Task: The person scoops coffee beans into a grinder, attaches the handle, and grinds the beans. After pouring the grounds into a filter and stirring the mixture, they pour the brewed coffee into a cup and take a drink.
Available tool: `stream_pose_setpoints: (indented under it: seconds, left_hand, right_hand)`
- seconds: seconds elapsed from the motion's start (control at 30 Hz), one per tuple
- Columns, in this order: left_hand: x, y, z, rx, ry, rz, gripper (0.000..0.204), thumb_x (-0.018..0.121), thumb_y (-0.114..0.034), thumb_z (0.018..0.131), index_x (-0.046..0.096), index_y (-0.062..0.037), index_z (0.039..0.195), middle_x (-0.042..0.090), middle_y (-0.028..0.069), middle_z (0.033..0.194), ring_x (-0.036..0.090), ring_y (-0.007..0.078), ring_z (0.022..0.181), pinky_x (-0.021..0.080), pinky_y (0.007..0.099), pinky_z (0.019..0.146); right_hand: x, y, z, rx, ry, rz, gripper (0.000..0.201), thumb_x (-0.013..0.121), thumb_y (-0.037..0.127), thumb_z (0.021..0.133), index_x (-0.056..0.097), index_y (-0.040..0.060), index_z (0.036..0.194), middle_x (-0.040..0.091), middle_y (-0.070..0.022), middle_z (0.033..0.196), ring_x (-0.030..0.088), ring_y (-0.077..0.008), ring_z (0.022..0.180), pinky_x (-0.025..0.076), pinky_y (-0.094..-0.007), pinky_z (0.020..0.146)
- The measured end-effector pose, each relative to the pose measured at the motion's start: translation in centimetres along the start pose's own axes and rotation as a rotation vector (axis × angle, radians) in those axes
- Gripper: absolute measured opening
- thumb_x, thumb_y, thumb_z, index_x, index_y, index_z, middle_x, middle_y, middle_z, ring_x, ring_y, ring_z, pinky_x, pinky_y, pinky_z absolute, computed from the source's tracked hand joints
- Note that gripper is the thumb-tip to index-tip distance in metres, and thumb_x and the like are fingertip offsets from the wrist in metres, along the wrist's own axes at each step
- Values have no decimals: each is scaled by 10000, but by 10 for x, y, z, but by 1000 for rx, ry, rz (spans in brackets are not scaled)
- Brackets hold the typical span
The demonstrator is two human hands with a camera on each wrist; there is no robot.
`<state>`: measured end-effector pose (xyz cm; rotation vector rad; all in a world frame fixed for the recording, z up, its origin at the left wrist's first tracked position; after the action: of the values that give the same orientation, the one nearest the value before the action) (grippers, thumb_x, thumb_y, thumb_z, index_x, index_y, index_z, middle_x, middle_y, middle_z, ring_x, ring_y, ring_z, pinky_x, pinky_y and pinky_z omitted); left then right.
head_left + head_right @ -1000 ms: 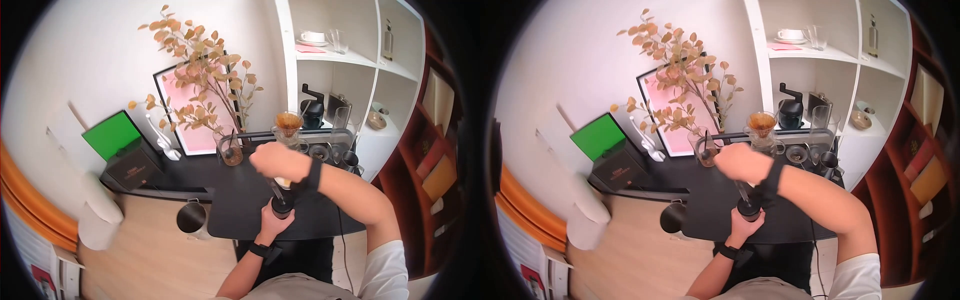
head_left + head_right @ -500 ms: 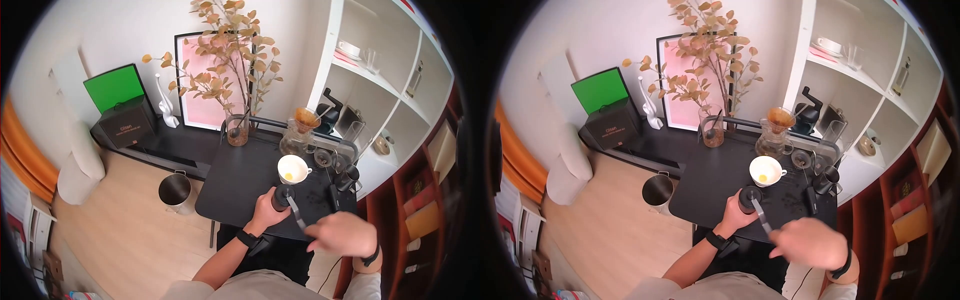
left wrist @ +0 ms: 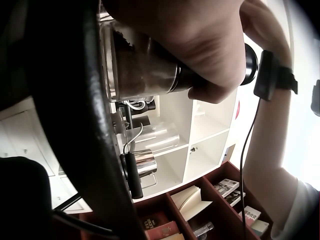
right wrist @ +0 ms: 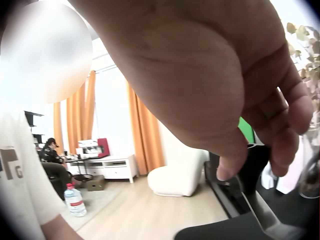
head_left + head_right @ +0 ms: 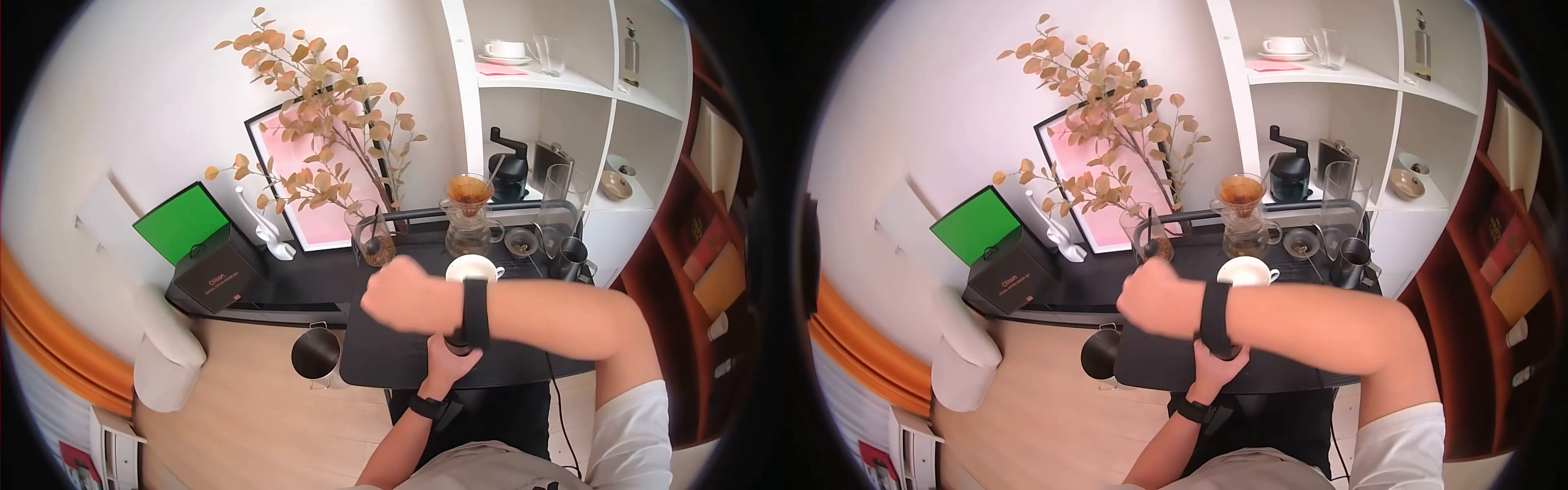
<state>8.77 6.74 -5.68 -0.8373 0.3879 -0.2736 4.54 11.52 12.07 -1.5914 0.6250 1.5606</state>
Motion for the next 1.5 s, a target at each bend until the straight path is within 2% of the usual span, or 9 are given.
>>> stream_pose_setpoints:
  seconds: [0.27,0.57,0.83,0.9,0.97,1.0,1.17,1.27,1.5]
  left_hand:
    - [-11,-10,11,-58,-58,-88,386,872,-109,743,659,4,1044,759,174,885,781,371,834,620,413,752]
    - [-6,-14,15,-21,-41,-104,420,880,-91,712,676,2,1067,753,148,905,777,333,823,617,390,787]
    - [0,32,-16,-539,-59,144,436,874,-145,775,691,-2,1144,753,130,975,744,264,858,590,391,798]
    - [-3,26,-14,-262,3,278,435,871,-136,775,698,0,1150,754,139,997,746,266,915,587,396,826]
    - [9,3,-17,264,62,478,435,866,-120,775,713,3,1163,756,155,1041,751,269,1029,583,406,881]
    - [5,47,-13,-138,-87,-200,367,860,-102,779,718,17,1096,767,142,984,774,283,954,599,400,841]
    - [-2,21,6,-133,-88,-226,142,834,-11,779,712,9,848,746,47,778,710,161,666,589,338,678]
    - [-10,-2,10,-37,-96,-50,374,872,-113,747,662,14,1029,753,162,863,778,363,796,617,410,733]
    - [-11,-21,19,-15,-83,-91,387,878,-139,729,638,-28,1011,745,176,870,757,408,823,611,434,721]
  right_hand:
    - [35,-125,-119,435,201,-58,158,793,203,835,779,47,859,757,-183,836,761,-388,822,606,-478,705]
    - [-16,28,-198,100,522,158,208,742,170,850,648,14,951,708,-187,785,756,-350,745,572,-439,579]
    - [30,102,-84,-222,-60,-22,144,718,147,819,652,31,872,681,-118,783,749,-273,720,570,-416,558]
    - [6,80,-45,-147,-260,109,133,734,165,807,668,55,843,682,-108,771,744,-285,703,561,-414,556]
    - [3,41,-17,-163,-226,119,95,730,146,804,706,58,828,717,-137,777,761,-312,728,580,-425,578]
    - [3,16,-10,-92,-167,92,86,723,131,805,714,46,808,733,-161,791,770,-325,751,592,-433,597]
    - [25,-94,-43,279,15,-24,92,744,123,793,771,41,823,773,-181,859,786,-354,816,626,-451,658]
    - [36,-129,-119,464,152,-54,178,779,208,837,770,48,913,764,-170,883,767,-375,853,612,-484,698]
    - [-3,-4,-210,207,593,271,339,759,362,925,645,75,1065,711,-163,758,732,-406,770,562,-501,616]
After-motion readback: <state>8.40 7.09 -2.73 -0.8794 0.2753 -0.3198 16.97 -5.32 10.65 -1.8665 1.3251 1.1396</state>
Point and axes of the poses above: each hand's wrist, its own z-axis towards the middle knuckle, its own x-axis out of the palm, y = z × x, the point moved 10 cm from there along z, towards the middle knuckle
